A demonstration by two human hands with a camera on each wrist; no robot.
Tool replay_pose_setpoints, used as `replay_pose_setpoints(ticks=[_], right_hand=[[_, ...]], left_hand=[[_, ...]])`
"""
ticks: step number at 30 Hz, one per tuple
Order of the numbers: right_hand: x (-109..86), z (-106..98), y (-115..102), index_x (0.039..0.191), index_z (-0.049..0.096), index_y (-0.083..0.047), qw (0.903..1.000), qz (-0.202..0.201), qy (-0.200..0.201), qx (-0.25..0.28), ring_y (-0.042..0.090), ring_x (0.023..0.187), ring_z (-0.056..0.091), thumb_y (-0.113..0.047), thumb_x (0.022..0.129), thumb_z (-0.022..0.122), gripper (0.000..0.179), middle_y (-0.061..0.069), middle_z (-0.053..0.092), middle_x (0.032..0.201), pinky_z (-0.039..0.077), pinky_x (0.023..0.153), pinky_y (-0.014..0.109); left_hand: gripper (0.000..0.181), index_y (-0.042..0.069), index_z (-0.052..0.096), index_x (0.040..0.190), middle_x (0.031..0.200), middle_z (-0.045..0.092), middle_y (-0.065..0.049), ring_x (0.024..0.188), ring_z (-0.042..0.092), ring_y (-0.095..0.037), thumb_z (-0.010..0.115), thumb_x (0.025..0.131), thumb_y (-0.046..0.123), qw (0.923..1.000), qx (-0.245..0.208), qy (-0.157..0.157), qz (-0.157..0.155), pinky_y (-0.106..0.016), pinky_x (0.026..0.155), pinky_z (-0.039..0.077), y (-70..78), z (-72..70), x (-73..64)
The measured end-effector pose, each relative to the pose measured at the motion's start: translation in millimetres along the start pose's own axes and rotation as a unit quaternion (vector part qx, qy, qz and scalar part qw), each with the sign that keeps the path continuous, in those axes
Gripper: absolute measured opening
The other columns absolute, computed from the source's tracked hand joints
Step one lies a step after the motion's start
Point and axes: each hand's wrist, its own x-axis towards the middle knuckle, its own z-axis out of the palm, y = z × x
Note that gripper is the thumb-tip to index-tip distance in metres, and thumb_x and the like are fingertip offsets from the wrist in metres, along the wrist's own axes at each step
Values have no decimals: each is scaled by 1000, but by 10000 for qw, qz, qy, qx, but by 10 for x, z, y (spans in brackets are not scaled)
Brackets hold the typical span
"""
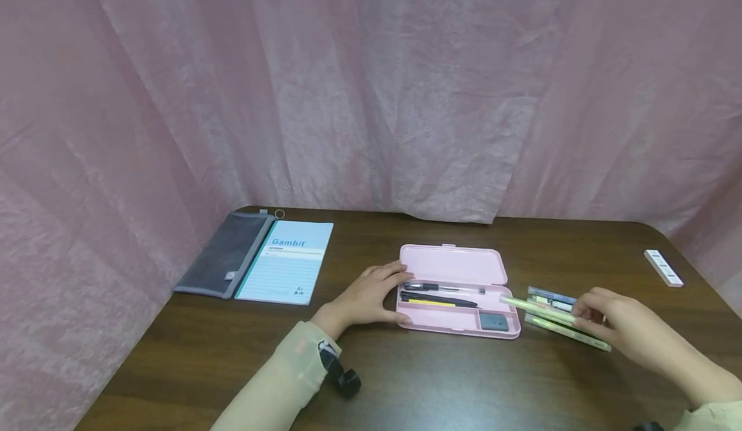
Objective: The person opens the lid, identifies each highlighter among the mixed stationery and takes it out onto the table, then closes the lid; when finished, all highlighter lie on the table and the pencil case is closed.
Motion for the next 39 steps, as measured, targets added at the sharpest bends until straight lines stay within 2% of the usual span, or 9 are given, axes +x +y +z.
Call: replay_pose_setpoints(ticks=[13,23,30,39], right_hand=[[-270,101,177,79,60,-24,9998,117,-139,52,-13,70,34,-7,69,81,29,-25,43,76,38,53,18],[-409,169,265,81,61,-22,9999,-88,111,78,-14,70,36,-8,66,82,29,-28,43,77,41,54,16],[-487,243,330,80,60,-21,9994,-61,135,303,-14,70,35,-7,67,81,29,-28,42,78,38,53,15],[-487,348,386,77,57,-22,9984,-218,449,254,-14,69,35,-7,63,82,33,-28,40,76,29,55,9]], left_hand=[[87,30,38,146,157,32,2,145,30,-21,61,75,74,10000,-5,3,10,-46,118,27,-8,4,16],[87,31,38,146,157,31,2,146,29,-20,62,74,73,10000,-1,-11,-22,-45,118,26,-8,9,24],[88,31,38,146,158,30,2,146,28,-19,60,74,75,10000,-52,-31,-36,-46,118,26,-24,11,21],[88,32,37,146,158,29,3,146,28,-20,59,74,76,9999,-76,-87,-66,-47,118,26,-23,14,16]])
